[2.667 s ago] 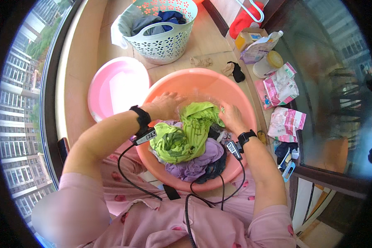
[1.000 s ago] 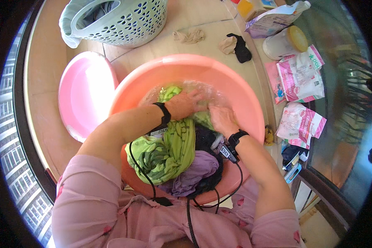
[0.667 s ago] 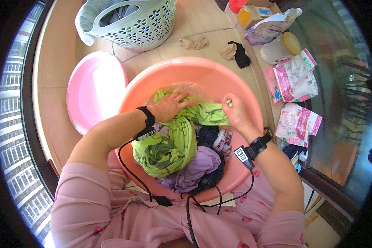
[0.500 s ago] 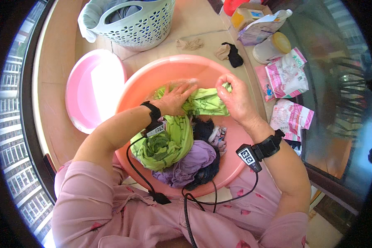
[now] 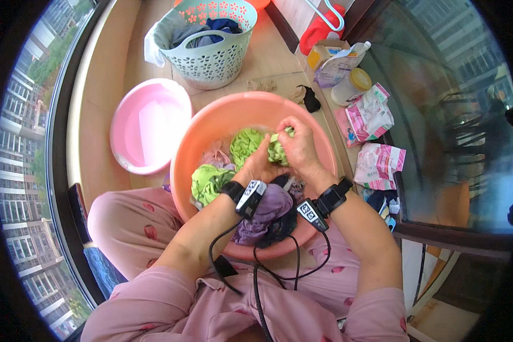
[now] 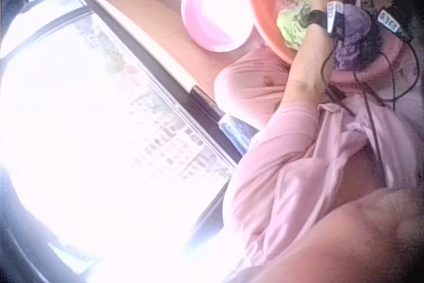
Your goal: The person sits cross-legged on the floor and hand-washes clothes in a pink basin. They scrub and rinse a green cloth, then a purple cloth, and place the green cloth into a smaller pink bowl.
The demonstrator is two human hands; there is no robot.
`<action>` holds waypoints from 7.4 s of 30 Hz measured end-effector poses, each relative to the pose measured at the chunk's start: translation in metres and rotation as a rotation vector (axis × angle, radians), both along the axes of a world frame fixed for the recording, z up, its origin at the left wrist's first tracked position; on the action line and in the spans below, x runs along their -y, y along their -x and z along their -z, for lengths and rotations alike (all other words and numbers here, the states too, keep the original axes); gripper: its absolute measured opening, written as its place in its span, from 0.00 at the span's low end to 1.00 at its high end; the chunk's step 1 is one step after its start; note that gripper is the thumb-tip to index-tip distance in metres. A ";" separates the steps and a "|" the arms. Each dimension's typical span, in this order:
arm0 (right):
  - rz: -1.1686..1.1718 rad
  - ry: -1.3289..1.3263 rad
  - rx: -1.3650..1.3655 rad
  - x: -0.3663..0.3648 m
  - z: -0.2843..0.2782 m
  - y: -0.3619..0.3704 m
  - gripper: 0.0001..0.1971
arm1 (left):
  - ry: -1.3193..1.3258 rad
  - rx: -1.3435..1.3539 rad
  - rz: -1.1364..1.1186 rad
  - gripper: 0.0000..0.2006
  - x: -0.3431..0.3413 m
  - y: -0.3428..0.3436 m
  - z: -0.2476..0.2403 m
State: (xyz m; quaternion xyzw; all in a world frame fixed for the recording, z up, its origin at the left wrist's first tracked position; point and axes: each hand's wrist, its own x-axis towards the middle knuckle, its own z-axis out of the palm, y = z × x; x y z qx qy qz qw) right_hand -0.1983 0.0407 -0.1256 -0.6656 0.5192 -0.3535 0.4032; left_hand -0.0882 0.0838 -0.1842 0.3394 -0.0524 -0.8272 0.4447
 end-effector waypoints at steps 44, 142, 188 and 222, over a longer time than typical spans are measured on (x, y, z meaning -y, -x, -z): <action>0.190 -0.047 -0.125 0.017 0.121 0.029 0.07 | -0.284 0.513 -0.246 0.16 0.009 0.053 0.047; -0.283 -0.354 0.128 0.007 0.141 0.083 0.16 | -0.092 0.416 -0.476 0.14 0.016 0.039 0.004; -0.796 -0.253 -0.358 -0.028 -0.012 0.022 0.14 | -0.384 -0.340 -0.075 0.25 0.007 -0.007 0.082; -0.358 -0.016 -0.406 -0.040 0.046 0.017 0.07 | -0.412 0.272 -0.339 0.20 -0.006 0.019 0.061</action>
